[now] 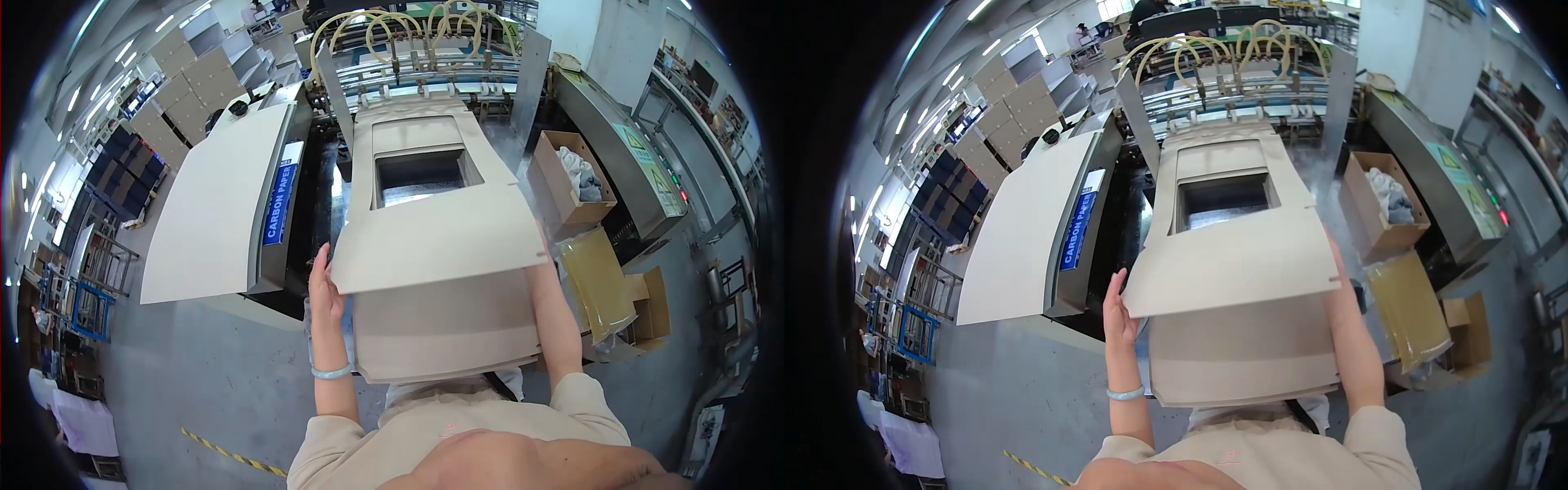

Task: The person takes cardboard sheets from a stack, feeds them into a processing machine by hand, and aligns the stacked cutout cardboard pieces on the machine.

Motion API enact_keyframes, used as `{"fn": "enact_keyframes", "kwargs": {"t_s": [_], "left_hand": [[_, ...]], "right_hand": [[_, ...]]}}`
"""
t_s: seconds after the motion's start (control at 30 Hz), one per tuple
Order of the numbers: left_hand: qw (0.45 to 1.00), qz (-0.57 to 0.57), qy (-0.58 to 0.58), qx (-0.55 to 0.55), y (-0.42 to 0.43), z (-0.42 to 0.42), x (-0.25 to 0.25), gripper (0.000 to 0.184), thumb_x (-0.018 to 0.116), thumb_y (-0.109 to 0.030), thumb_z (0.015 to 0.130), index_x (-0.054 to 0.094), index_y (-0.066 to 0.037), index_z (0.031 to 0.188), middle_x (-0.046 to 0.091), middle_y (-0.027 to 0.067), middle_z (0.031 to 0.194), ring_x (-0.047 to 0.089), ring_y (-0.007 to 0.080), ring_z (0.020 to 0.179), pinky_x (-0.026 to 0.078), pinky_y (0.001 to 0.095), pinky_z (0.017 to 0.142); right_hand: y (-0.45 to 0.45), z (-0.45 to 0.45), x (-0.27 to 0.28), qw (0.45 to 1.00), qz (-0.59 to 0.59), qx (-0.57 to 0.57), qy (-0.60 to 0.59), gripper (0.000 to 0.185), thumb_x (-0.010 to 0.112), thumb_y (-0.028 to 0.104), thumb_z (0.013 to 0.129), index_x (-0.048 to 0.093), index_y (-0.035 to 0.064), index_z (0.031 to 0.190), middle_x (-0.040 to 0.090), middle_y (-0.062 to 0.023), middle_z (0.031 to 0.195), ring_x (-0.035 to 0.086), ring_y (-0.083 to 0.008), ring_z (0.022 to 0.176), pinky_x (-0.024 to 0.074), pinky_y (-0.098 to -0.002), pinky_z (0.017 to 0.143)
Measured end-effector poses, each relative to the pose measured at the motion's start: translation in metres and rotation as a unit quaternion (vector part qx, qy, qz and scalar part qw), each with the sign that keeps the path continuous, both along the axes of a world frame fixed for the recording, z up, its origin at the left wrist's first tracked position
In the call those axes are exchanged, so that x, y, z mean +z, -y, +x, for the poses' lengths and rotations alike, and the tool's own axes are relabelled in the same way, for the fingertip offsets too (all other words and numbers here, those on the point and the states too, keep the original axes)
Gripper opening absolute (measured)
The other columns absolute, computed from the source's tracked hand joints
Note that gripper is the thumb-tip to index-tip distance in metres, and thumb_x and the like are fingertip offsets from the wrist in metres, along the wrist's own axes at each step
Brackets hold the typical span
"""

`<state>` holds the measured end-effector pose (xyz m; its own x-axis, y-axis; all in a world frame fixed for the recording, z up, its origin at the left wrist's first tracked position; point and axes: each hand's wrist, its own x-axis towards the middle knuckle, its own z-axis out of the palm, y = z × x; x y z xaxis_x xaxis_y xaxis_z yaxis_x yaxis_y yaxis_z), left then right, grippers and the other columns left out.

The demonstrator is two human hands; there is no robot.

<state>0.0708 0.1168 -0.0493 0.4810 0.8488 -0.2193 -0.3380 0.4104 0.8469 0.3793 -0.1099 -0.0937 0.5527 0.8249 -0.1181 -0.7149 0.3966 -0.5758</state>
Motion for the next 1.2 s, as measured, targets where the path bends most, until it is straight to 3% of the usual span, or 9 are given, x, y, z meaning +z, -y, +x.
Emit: {"fn": "enact_keyframes", "kwargs": {"t_s": [0.07, 0.13, 0.27, 0.43, 0.47, 0.57, 0.73, 0.9, 1.2], "left_hand": [[0.992, -0.064, 0.106, 0.004, 0.001, 0.003, 0.006, 0.047, 0.054, -0.032, 0.095, 0.046, 0.002, 0.127, 0.058, 0.0175, 0.114, 0.06, 0.0208, 0.097, 0.05, 0.0257, 0.076], [0.993, -0.063, 0.104, 0.001, 0.001, 0.006, 0.002, 0.046, 0.053, -0.031, 0.095, 0.047, 0.001, 0.126, 0.057, 0.0173, 0.115, 0.06, 0.0211, 0.096, 0.05, 0.026, 0.076], [0.994, -0.059, 0.091, -0.006, 0.001, 0.006, -0.013, 0.043, 0.053, -0.031, 0.095, 0.048, 0.0, 0.124, 0.057, 0.0168, 0.116, 0.061, 0.0219, 0.096, 0.051, 0.0269, 0.077], [0.999, -0.02, 0.03, 0.025, 0.016, 0.002, -0.018, 0.036, 0.055, -0.023, 0.094, 0.051, -0.002, 0.122, 0.057, 0.0143, 0.117, 0.06, 0.0228, 0.097, 0.05, 0.0278, 0.079], [0.989, 0.119, -0.044, 0.071, 0.024, 0.0, -0.017, 0.034, 0.056, -0.019, 0.092, 0.052, -0.002, 0.121, 0.058, 0.0135, 0.117, 0.06, 0.0228, 0.097, 0.05, 0.0278, 0.079], [0.806, 0.497, -0.261, 0.189, 0.043, -0.007, -0.007, 0.031, 0.06, -0.008, 0.086, 0.055, -0.003, 0.117, 0.059, 0.0114, 0.116, 0.059, 0.023, 0.098, 0.05, 0.0281, 0.079], [0.706, 0.628, -0.266, 0.192, 0.049, -0.043, 0.036, 0.032, 0.063, 0.002, 0.078, 0.059, -0.001, 0.109, 0.058, 0.0118, 0.118, 0.057, 0.0255, 0.103, 0.047, 0.0334, 0.09], [0.58, 0.702, -0.288, 0.296, 0.028, -0.08, 0.077, 0.03, 0.063, 0.005, 0.075, 0.061, -0.002, 0.104, 0.06, 0.0116, 0.113, 0.057, 0.0256, 0.102, 0.047, 0.0334, 0.089], [0.581, 0.673, -0.423, 0.174, -0.025, -0.13, 0.113, 0.046, 0.077, -0.016, 0.071, 0.064, -0.007, 0.115, 0.059, 0.005, 0.125, 0.049, 0.0258, 0.122, 0.038, 0.0371, 0.102]], "right_hand": [[-0.025, -0.018, 0.001, 0.846, -0.197, -0.233, 0.438, 0.039, 0.049, 0.026, 0.097, 0.049, 0.0072, 0.13, 0.055, -0.0093, 0.127, 0.055, -0.0219, 0.115, 0.0443, -0.0358, 0.1], [-0.046, -0.026, 0.003, 0.984, 0.034, -0.167, 0.047, 0.039, 0.045, 0.026, 0.098, 0.046, 0.01, 0.134, 0.054, -0.0097, 0.129, 0.052, -0.0231, 0.119, 0.0421, -0.0387, 0.103], [-0.066, -0.047, -0.008, 0.967, 0.066, -0.102, 0.225, 0.042, 0.04, 0.034, 0.099, 0.044, 0.0132, 0.135, 0.054, -0.0088, 0.129, 0.051, -0.0242, 0.12, 0.0389, -0.0429, 0.106], [-0.1, -0.059, -0.017, 0.978, 0.203, -0.015, -0.05, 0.049, 0.035, 0.039, 0.1, 0.032, 0.0168, 0.143, 0.041, -0.0076, 0.143, 0.041, -0.0246, 0.13, 0.0329, -0.0426, 0.11], [-0.106, -0.063, -0.023, 0.979, 0.193, -0.025, -0.059, 0.049, 0.035, 0.042, 0.099, 0.036, 0.0171, 0.141, 0.045, -0.0069, 0.139, 0.044, -0.0245, 0.127, 0.0339, -0.0433, 0.109], [-0.123, -0.072, -0.042, 0.981, 0.163, -0.057, -0.085, 0.049, 0.035, 0.049, 0.097, 0.047, 0.0177, 0.133, 0.056, -0.0048, 0.128, 0.053, -0.0241, 0.118, 0.0367, -0.0454, 0.107], [-0.121, -0.083, -0.015, 0.981, 0.079, -0.027, -0.177, 0.045, 0.04, 0.046, 0.096, 0.052, 0.0183, 0.129, 0.06, -0.0039, 0.123, 0.056, -0.0222, 0.115, 0.0416, -0.0415, 0.103], [-0.128, -0.08, -0.021, 0.981, 0.087, 0.006, -0.174, 0.038, 0.047, 0.04, 0.094, 0.055, 0.0164, 0.124, 0.063, -0.0034, 0.116, 0.059, -0.0189, 0.109, 0.0482, -0.0355, 0.093], [-0.135, -0.088, 0.002, 0.991, -0.015, -0.055, -0.12, 0.034, 0.051, 0.027, 0.094, 0.053, 0.0084, 0.122, 0.063, -0.009, 0.111, 0.061, -0.0211, 0.099, 0.0523, -0.0338, 0.084]]}}
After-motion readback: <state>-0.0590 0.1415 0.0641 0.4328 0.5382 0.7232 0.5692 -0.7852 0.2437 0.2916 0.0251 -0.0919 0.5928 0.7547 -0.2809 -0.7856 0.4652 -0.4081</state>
